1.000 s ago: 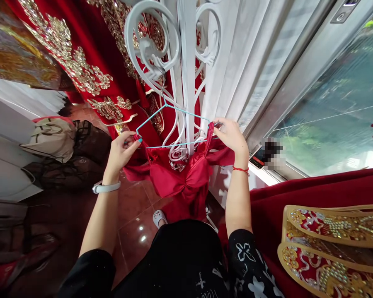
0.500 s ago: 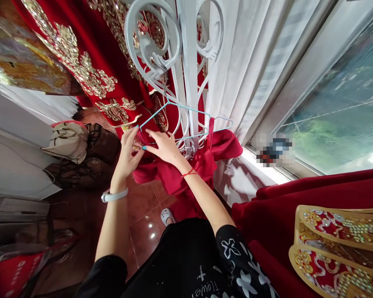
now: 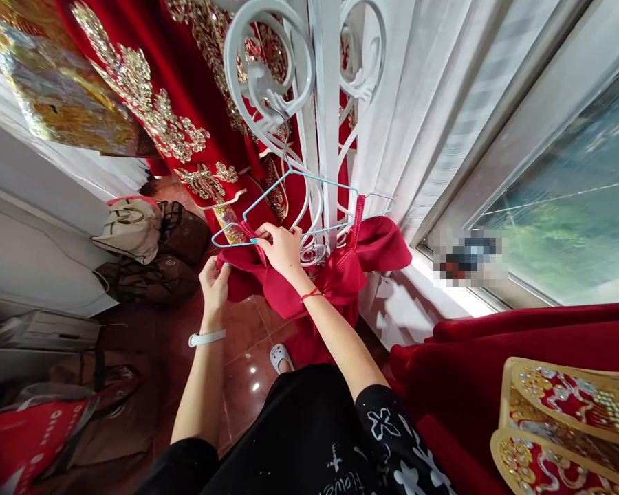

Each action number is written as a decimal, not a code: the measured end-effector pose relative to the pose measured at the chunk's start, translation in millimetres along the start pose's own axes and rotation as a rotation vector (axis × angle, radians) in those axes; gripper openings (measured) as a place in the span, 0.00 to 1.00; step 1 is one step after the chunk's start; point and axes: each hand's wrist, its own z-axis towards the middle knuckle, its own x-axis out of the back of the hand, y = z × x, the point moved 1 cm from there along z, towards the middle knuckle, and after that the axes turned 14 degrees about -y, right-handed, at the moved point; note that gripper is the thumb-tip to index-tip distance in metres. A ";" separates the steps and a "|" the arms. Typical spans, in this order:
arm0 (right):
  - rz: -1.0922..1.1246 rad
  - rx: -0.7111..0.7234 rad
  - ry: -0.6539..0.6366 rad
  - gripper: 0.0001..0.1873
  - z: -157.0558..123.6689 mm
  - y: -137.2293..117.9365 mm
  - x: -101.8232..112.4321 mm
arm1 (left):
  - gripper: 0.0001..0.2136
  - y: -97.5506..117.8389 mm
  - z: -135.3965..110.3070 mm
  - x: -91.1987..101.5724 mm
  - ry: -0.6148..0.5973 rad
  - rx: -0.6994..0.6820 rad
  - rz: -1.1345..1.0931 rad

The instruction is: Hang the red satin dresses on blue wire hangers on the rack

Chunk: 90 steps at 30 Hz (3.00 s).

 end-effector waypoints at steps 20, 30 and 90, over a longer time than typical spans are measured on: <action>0.029 -0.075 0.008 0.03 -5.7 -4.0 2.9 | 0.10 92.4 63.1 -7.6 -0.333 -0.185 0.439; -0.024 -0.047 -0.023 0.08 -5.8 -1.0 9.3 | 0.22 97.2 57.7 -17.6 -0.396 -0.190 0.508; -0.106 0.025 0.060 0.20 -63.4 41.2 210.0 | 0.19 106.9 50.5 -196.6 -0.687 -0.336 0.265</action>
